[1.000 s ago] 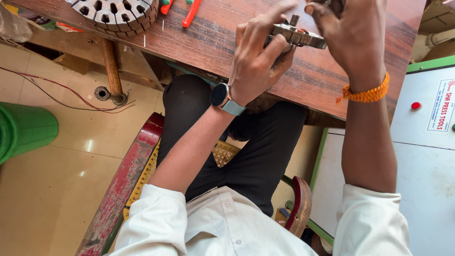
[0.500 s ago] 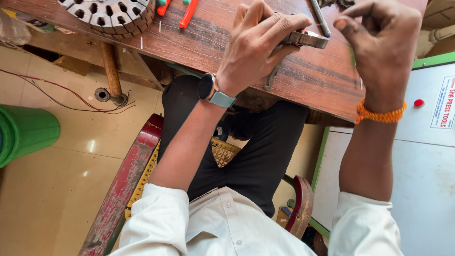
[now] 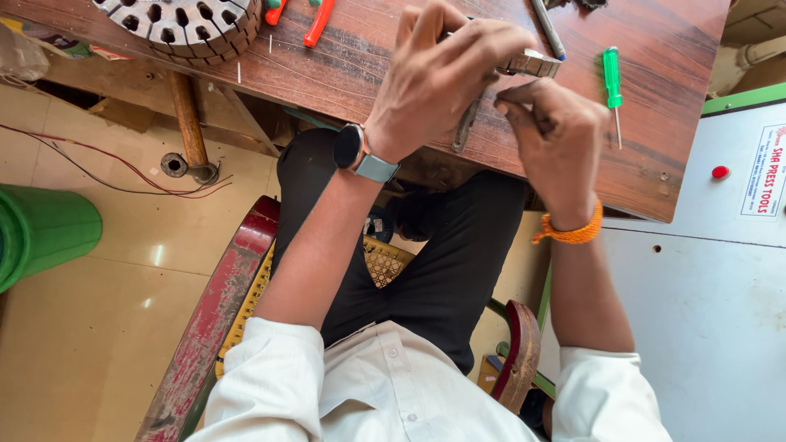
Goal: The person uses a green screwdriver to adjust small components on a motor stator held in a bench vise. They repeatedly insert and remove thin copper wires into slots on the stator while seated at a workbench with tools and parts nearby.
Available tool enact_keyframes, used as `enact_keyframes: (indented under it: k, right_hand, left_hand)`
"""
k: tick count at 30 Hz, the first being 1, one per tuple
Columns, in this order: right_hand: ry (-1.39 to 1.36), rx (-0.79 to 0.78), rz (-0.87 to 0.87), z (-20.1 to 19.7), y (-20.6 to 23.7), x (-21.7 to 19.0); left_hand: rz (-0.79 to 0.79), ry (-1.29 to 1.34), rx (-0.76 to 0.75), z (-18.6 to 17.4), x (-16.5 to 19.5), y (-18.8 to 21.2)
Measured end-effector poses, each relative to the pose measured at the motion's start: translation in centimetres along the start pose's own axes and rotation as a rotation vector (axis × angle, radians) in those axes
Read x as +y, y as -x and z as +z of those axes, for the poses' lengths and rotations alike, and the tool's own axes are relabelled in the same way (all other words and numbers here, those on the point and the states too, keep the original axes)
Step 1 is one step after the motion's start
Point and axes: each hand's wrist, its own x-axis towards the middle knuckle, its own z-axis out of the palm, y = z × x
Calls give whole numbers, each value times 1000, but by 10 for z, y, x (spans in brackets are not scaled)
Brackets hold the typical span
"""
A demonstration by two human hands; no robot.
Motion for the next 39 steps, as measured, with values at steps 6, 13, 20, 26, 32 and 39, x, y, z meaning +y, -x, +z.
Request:
enact_keyframes:
  k: [6, 13, 20, 26, 32, 39]
  right_hand:
    - [-44, 16, -94, 3, 9, -5]
    - [-35, -44, -29, -25, 13, -14]
    - [119, 40, -187, -47, -22, -20]
    - [112, 14, -214, -39, -59, -31]
    - [107, -93, -131, -29, -77, -5]
    - [-149, -290, -54, -18, -100, 40]
  left_hand:
    - [147, -120, 15, -12, 6, 10]
    - [15, 94, 127, 6, 5, 17]
    - [-94, 72, 242, 24, 11, 25]
    - [-141, 47, 256, 28, 14, 24]
    - [-135, 47, 229, 25, 15, 23]
    - [-93, 35, 174, 16, 15, 13]
